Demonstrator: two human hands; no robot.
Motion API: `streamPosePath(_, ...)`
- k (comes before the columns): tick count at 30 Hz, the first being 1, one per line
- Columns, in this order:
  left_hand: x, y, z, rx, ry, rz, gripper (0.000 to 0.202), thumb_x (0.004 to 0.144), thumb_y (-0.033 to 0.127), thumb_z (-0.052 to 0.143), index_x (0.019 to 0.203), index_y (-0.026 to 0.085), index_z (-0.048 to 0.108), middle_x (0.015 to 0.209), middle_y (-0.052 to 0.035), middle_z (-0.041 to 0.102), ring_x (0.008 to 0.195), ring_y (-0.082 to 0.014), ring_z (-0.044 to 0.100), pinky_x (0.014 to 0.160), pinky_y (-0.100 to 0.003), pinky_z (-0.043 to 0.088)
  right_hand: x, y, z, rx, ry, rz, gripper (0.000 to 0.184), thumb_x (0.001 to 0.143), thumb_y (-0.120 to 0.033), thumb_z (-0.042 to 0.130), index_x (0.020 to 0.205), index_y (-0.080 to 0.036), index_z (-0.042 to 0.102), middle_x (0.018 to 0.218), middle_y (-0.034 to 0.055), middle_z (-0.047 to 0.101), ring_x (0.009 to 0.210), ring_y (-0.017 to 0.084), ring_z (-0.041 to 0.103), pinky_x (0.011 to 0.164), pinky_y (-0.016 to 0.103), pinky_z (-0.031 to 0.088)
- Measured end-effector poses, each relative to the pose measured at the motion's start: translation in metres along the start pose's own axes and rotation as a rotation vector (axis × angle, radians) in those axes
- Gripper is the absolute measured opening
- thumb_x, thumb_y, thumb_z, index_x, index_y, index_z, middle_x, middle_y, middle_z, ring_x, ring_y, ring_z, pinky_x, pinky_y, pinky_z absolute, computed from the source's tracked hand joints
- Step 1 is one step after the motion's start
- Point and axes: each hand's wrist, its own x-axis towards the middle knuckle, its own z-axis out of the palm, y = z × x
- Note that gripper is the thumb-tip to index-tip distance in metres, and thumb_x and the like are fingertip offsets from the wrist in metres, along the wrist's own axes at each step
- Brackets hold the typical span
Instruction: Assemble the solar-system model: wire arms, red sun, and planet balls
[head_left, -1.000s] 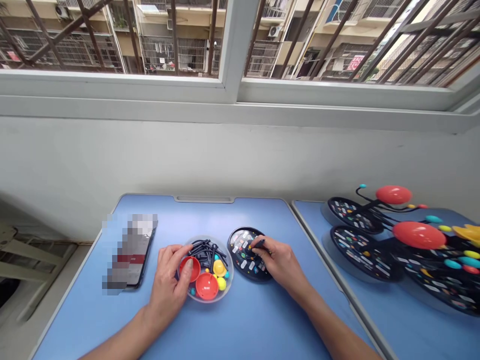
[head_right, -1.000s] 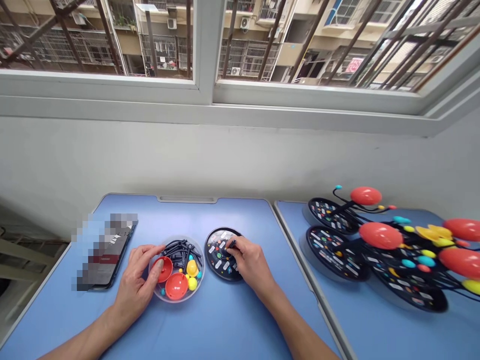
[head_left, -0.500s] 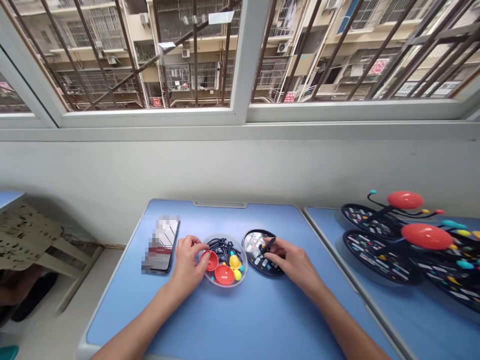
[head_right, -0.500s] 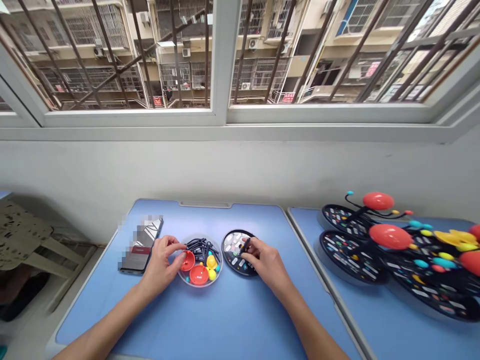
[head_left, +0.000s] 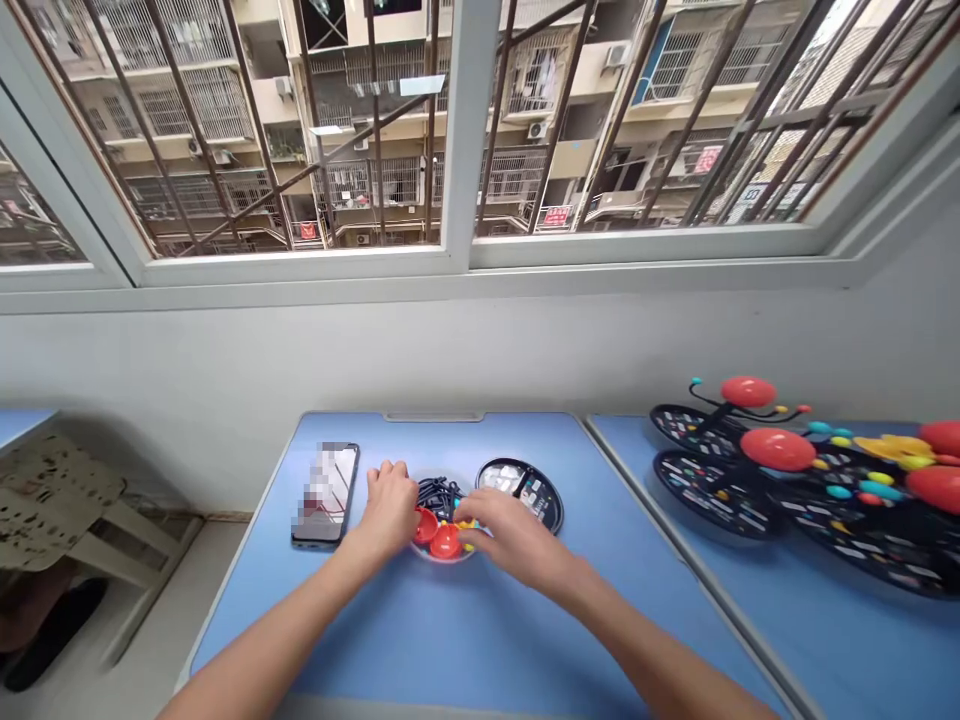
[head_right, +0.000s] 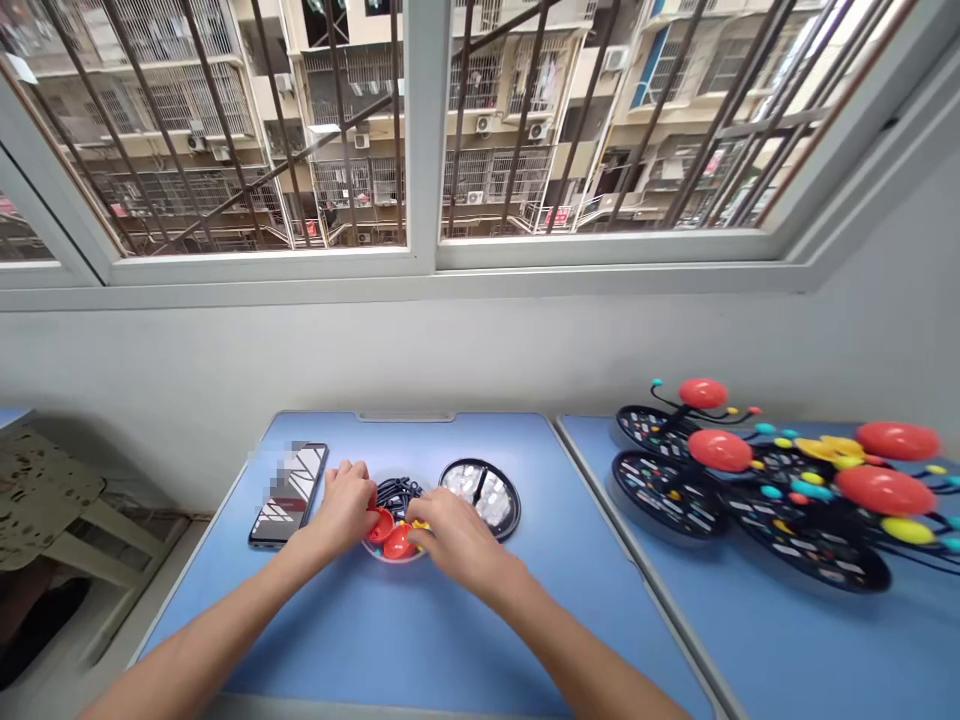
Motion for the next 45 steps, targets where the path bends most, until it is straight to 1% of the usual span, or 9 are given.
streamPosePath(6,-0.008,-0.005,0.002,-0.325,0.218,0.034,0.013,0.062,0.006,0.048,0.061,0.017,0.055,0.074,-0.0049,0.056,0.077,-0.0196,0.049,0.068,-0.031,0.037,0.023,-0.004,0.005,-0.047,-0.042,0.027,0.017,0.074,-0.016,0.053,0.057,-0.02,0.057,0.056,0.0001,0.054,0.057,0.015,0.051,0.049,0.023,0.025)
streamPosePath(11,-0.006,0.0,-0.008,-0.884,0.415,-0.143,0.007,0.066,0.013,0.044,0.064,0.019,0.042,0.055,0.0051,0.047,0.048,-0.0103,0.047,0.049,-0.022,0.037,0.025,-0.002,0.006,-0.029,-0.081,0.011,0.007,0.072,-0.021,0.055,0.068,-0.023,0.06,0.052,-0.0034,0.051,0.051,0.012,0.047,0.047,0.022,0.022)
streamPosePath(15,-0.002,0.006,-0.004,-1.401,0.287,-0.206,0.013,0.068,0.019,0.044,0.081,0.019,0.046,0.052,0.0066,0.05,0.038,-0.0091,0.044,0.034,-0.018,0.029,0.021,-0.002,0.016,-0.03,-0.09,0.005,0.014,0.065,-0.015,0.059,0.077,-0.023,0.061,0.059,-0.0024,0.053,0.055,0.013,0.047,0.048,0.022,0.022)
streamPosePath(20,-0.003,0.0,-0.001,-1.724,0.139,-0.169,0.034,0.071,0.031,0.056,0.099,0.012,0.056,0.067,0.0003,0.056,0.051,-0.0085,0.048,0.04,-0.018,0.035,0.018,0.0,0.025,-0.004,-0.066,0.03,0.024,0.065,-0.004,0.048,0.08,-0.02,0.059,0.071,0.0017,0.057,0.066,0.015,0.051,0.054,0.023,0.029)
streamPosePath(24,-0.009,-0.006,-0.003,-1.763,0.08,-0.152,0.049,0.066,0.032,0.067,0.111,0.015,0.055,0.08,-0.0025,0.06,0.06,-0.0086,0.052,0.051,-0.02,0.04,0.018,0.005,0.025,0.104,0.015,0.063,0.023,0.069,-0.003,0.039,0.075,-0.02,0.055,0.071,0.0004,0.056,0.064,0.013,0.051,0.057,0.023,0.034)
streamPosePath(28,-0.011,-0.004,-0.001,-1.707,0.081,-0.143,0.067,0.054,0.021,0.077,0.116,0.015,0.052,0.095,-0.0072,0.063,0.084,-0.0168,0.058,0.071,-0.025,0.046,0.018,0.016,0.018,0.493,0.189,0.157,0.017,0.071,-0.009,0.038,0.071,-0.021,0.049,0.061,-0.0035,0.054,0.055,0.011,0.05,0.052,0.022,0.036)
streamPosePath(35,-0.012,0.005,0.014,-1.503,0.023,-0.125,0.052,0.058,0.02,0.072,0.108,0.015,0.055,0.097,-0.0084,0.064,0.086,-0.0212,0.06,0.064,-0.026,0.05,0.018,0.029,0.01,0.921,0.309,0.321,0.008,0.065,-0.015,0.04,0.069,-0.022,0.041,0.052,-0.0085,0.048,0.038,0.006,0.039,0.039,0.019,0.03)
streamPosePath(40,-0.015,0.011,0.018,-1.47,0.024,-0.092,0.053,0.059,0.016,0.069,0.109,0.016,0.052,0.101,-0.0084,0.062,0.09,-0.021,0.058,0.069,-0.026,0.051,0.02,0.027,0.015,1.075,0.314,0.328,0.01,0.067,-0.018,0.046,0.074,-0.022,0.04,0.051,-0.0083,0.053,0.04,0.008,0.046,0.041,0.02,0.038)
streamPosePath(45,-0.016,0.014,0.018,-1.517,0.076,-0.063,0.05,0.059,0.021,0.072,0.104,0.017,0.053,0.101,-0.0082,0.06,0.089,-0.0194,0.058,0.077,-0.029,0.049,0.02,0.029,0.017,1.15,0.317,0.328,0.022,0.07,-0.027,0.056,0.09,-0.02,0.051,0.07,-0.0023,0.061,0.049,0.009,0.052,0.048,0.023,0.046)
